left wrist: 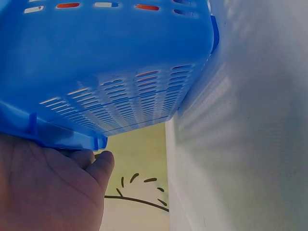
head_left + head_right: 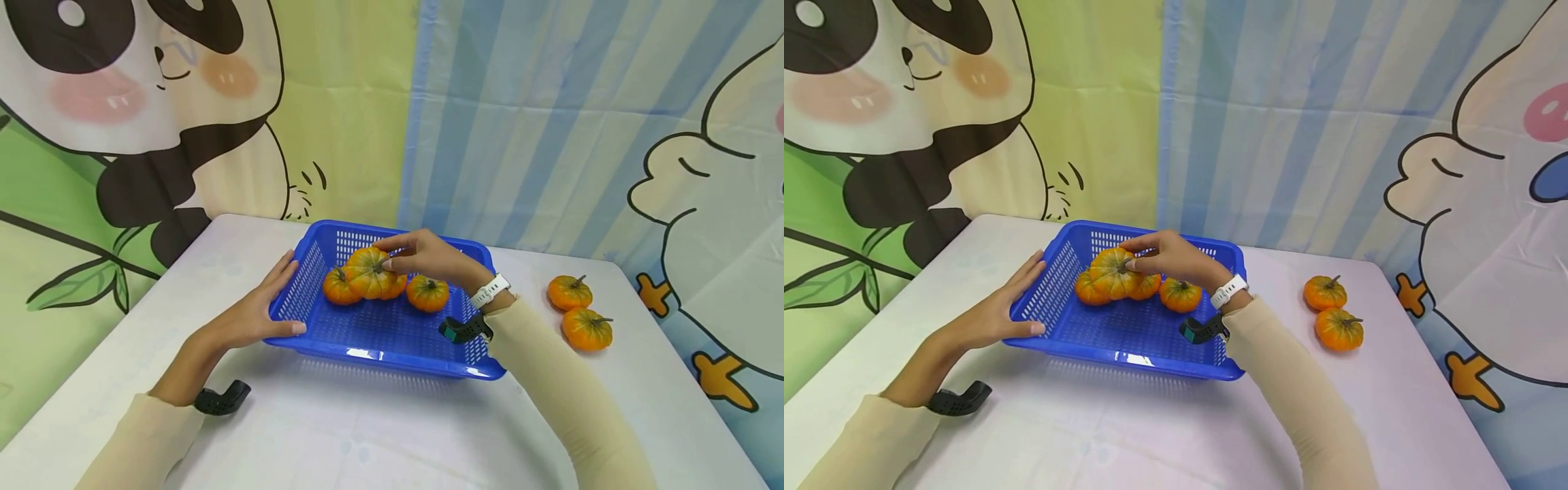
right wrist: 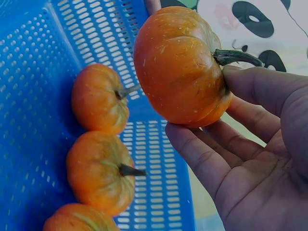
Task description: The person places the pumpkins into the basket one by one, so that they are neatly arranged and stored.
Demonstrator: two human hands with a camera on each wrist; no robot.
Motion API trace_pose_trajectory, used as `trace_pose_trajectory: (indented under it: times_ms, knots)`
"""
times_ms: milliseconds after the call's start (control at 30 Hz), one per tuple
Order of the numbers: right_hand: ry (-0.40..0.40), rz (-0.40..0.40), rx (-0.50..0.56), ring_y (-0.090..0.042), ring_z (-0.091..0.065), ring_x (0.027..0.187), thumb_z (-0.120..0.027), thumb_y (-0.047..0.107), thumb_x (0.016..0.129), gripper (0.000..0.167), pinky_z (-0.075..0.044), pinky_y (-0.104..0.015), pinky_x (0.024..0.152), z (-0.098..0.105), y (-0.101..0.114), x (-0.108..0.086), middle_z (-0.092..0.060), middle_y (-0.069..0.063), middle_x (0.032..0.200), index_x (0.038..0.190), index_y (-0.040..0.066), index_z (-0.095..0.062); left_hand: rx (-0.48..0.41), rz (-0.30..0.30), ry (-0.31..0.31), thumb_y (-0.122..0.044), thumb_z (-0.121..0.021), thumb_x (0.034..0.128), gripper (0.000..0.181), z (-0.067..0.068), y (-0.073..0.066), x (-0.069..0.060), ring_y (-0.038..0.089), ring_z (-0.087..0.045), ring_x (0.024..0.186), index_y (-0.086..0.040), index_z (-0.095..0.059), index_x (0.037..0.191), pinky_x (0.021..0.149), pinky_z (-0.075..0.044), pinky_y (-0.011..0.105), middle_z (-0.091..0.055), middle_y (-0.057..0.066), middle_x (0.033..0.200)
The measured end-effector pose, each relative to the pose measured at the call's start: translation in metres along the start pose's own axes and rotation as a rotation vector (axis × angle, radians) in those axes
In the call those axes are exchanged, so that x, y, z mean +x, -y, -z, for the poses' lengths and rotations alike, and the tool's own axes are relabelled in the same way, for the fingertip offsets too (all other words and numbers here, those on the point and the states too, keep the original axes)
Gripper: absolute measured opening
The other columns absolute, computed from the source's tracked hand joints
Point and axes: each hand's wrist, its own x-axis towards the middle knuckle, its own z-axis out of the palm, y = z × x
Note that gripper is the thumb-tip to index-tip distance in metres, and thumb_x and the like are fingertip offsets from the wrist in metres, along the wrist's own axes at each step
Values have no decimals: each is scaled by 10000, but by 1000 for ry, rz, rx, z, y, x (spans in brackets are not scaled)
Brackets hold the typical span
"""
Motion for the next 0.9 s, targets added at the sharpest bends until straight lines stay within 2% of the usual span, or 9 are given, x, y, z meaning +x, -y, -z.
trace_pose_trajectory:
  times_ms: [200,433,567,700,900]
  knots:
    - [55,15,-53,-151,-611,1108,-655,143,933,407,-513,-294,904,-13,0,9,-620,-30,1286,1336,105,-609,-1,-6,1,-362,-742,798,1070,0,-2,0,409,-16,1455,-133,-44,1575,1046,-176,708,108,5,1625]
    - [135,30,-95,-211,-601,1106,-671,151,925,393,-504,-271,908,-26,-1,17,-651,-12,1230,1312,99,-630,4,-3,-2,-371,-744,794,1077,-2,-3,-1,414,-24,1453,-118,-46,1574,1045,-196,696,103,16,1625]
    - [159,40,-146,-200,-597,1111,-680,175,924,395,-494,-254,912,-34,-1,22,-657,-9,1219,1308,97,-632,11,-9,-3,-375,-744,800,1072,0,-3,-2,403,-6,1456,-114,-49,1573,1048,-177,704,103,17,1625]
    - [193,22,-185,-175,-583,1145,-681,182,925,392,-490,-239,911,-41,-4,27,-641,-15,1250,1302,82,-632,15,-4,-3,-370,-737,807,1064,1,-3,-1,406,-3,1456,-117,-43,1573,1046,-182,702,111,6,1624]
    - [279,-24,-223,-178,-606,1074,-697,156,913,398,-510,-239,866,-49,-5,31,-668,-13,1186,1290,46,-634,7,-2,-4,-373,-743,808,1071,0,-3,1,388,1,1460,-127,-36,1574,1058,-175,692,114,-12,1624]
